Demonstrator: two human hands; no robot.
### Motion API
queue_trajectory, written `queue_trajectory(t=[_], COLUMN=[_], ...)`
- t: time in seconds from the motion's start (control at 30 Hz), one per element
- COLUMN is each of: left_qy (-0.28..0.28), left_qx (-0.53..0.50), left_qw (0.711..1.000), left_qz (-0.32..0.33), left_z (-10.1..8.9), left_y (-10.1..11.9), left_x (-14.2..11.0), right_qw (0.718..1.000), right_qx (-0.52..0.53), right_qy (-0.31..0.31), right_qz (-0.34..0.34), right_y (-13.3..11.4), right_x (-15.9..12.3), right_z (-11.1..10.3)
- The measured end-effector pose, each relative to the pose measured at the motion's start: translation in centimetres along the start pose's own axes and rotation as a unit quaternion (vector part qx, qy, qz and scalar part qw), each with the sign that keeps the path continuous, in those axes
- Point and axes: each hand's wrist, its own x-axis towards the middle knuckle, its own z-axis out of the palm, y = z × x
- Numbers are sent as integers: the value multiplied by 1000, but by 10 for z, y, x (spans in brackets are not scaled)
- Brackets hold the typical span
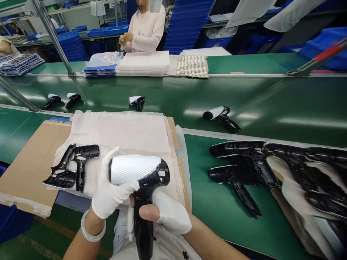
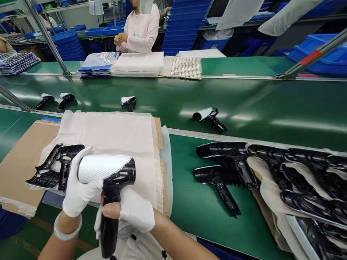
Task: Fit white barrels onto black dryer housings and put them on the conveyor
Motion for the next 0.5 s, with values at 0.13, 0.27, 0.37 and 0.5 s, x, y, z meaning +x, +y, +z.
queue_trajectory(t=[0.13, 0.27, 0.37, 0.5], left_qy=[5, 12, 25, 23], left_qx=[-10, -23, -19, -29], left_qw=[1000, 1000, 999, 999], left_qz=[-3, -9, 4, 21], left_z=[1, 1, 1, 1], left_y=[0, 0, 3, 4], left_x=[-3, -4, -5, -8], right_qw=[997, 988, 976, 964], right_qx=[-79, -148, -214, -264], right_qy=[-19, -21, 4, 11], right_qz=[21, 37, 51, 38], right_y=[-1, -1, 3, 16], right_x=[1, 0, 3, 13], right_z=[-6, -6, -5, -4])
